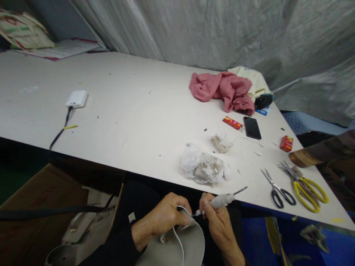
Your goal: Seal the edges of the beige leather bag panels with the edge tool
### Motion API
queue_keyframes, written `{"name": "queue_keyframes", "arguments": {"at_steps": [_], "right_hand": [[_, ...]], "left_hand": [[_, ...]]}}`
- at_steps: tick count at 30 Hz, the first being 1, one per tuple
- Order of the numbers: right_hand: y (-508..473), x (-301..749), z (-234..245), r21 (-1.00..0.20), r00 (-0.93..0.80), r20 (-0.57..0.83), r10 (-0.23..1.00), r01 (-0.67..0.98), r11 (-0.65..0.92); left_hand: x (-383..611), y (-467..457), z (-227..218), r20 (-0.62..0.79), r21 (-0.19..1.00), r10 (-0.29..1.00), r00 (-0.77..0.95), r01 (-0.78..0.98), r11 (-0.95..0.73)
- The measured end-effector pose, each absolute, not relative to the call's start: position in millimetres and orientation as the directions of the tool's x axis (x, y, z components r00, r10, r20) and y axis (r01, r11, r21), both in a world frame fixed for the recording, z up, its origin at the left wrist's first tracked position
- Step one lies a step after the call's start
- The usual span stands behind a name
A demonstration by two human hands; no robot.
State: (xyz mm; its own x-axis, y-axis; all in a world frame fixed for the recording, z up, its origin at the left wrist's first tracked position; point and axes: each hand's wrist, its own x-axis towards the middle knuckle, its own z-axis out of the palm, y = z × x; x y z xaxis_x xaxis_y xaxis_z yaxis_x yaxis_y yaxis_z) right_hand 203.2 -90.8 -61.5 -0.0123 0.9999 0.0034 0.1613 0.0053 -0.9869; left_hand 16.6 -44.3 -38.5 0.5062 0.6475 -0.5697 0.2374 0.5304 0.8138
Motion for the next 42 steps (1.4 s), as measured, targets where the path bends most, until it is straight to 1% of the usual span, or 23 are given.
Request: {"name": "queue_keyframes", "arguments": {"at_steps": [3,5,6,8,10,12,15,18,22,29,31,33,34,35,36,37,39,40,42], "right_hand": [[-96.9,198.8,-73.2,-0.998,0.174,-0.039,0.984,0.049,-0.048],[-95.6,202.5,-73.4,-0.997,0.312,-0.027,0.950,0.064,-0.050],[-93.4,206.0,-70.9,-0.993,0.379,0.008,0.925,0.109,-0.036],[-86.5,215.0,-62.5,-0.970,0.487,0.122,0.865,0.245,-0.001],[-78.4,223.3,-53.4,-0.928,0.533,0.231,0.814,0.371,0.020],[-71.1,228.5,-47.5,-0.893,0.527,0.304,0.793,0.448,0.044],[-64.2,230.8,-47.0,-0.869,0.492,0.359,0.793,0.487,0.090],[-60.7,231.4,-51.4,-0.867,0.462,0.361,0.810,0.487,0.108],[-54.6,235.0,-53.4,-0.857,0.374,0.348,0.860,0.498,0.131],[-39.4,242.7,-43.1,-0.741,0.171,0.417,0.893,0.633,0.225],[-43.5,241.8,-40.4,-0.732,0.184,0.433,0.882,0.643,0.225],[-52.9,237.6,-37.9,-0.758,0.266,0.450,0.853,0.619,0.206],[-58.8,234.2,-36.8,-0.791,0.315,0.435,0.844,0.581,0.191],[-64.7,230.2,-35.9,-0.837,0.342,0.390,0.855,0.519,0.174],[-70.2,225.8,-35.3,-0.885,0.333,0.322,0.886,0.440,0.156],[-75.0,221.3,-35.1,-0.927,0.284,0.238,0.929,0.353,0.129],[-81.3,213.0,-36.0,-0.975,0.132,0.096,0.987,0.212,0.066],[-82.9,209.7,-36.9,-0.985,0.069,0.052,0.996,0.169,0.039],[-83.4,205.5,-39.1,-0.992,0.019,-0.002,1.000,0.126,-0.004]], "left_hand": [[15.6,-42.8,-40.0,-0.589,0.792,0.651,0.479,0.182,0.584],[13.7,-41.1,-40.5,-0.591,0.791,0.676,0.441,0.153,0.592],[12.5,-40.3,-40.6,-0.585,0.797,0.695,0.417,0.140,0.587],[10.0,-39.1,-40.8,-0.567,0.813,0.735,0.371,0.107,0.573],[7.4,-38.4,-41.1,-0.549,0.825,0.761,0.345,0.079,0.560],[4.8,-38.0,-41.4,-0.544,0.829,0.769,0.336,0.075,0.554],[1.2,-37.2,-41.5,-0.541,0.833,0.773,0.330,0.083,0.547],[-1.7,-36.1,-40.4,-0.547,0.829,0.774,0.320,0.077,0.554],[-3.3,-35.2,-39.0,-0.561,0.818,0.765,0.316,0.074,0.570],[-5.2,-35.2,-42.9,-0.562,0.807,0.744,0.362,0.040,0.590],[-6.0,-35.0,-44.1,-0.562,0.805,0.742,0.366,0.035,0.593],[-6.6,-34.7,-44.2,-0.565,0.804,0.740,0.366,0.042,0.593],[-6.8,-34.6,-44.0,-0.566,0.803,0.737,0.369,0.045,0.594],[-6.9,-34.4,-43.7,-0.568,0.800,0.733,0.374,0.043,0.598],[-6.9,-34.2,-43.4,-0.570,0.796,0.726,0.384,0.041,0.604],[-6.8,-34.1,-43.1,-0.572,0.792,0.718,0.397,0.038,0.610],[-6.9,-34.1,-42.8,-0.570,0.786,0.700,0.430,0.035,0.618],[-7.0,-34.1,-42.8,-0.567,0.785,0.692,0.446,0.036,0.619],[-7.6,-34.3,-43.2,-0.562,0.784,0.679,0.473,0.042,0.619]]}}
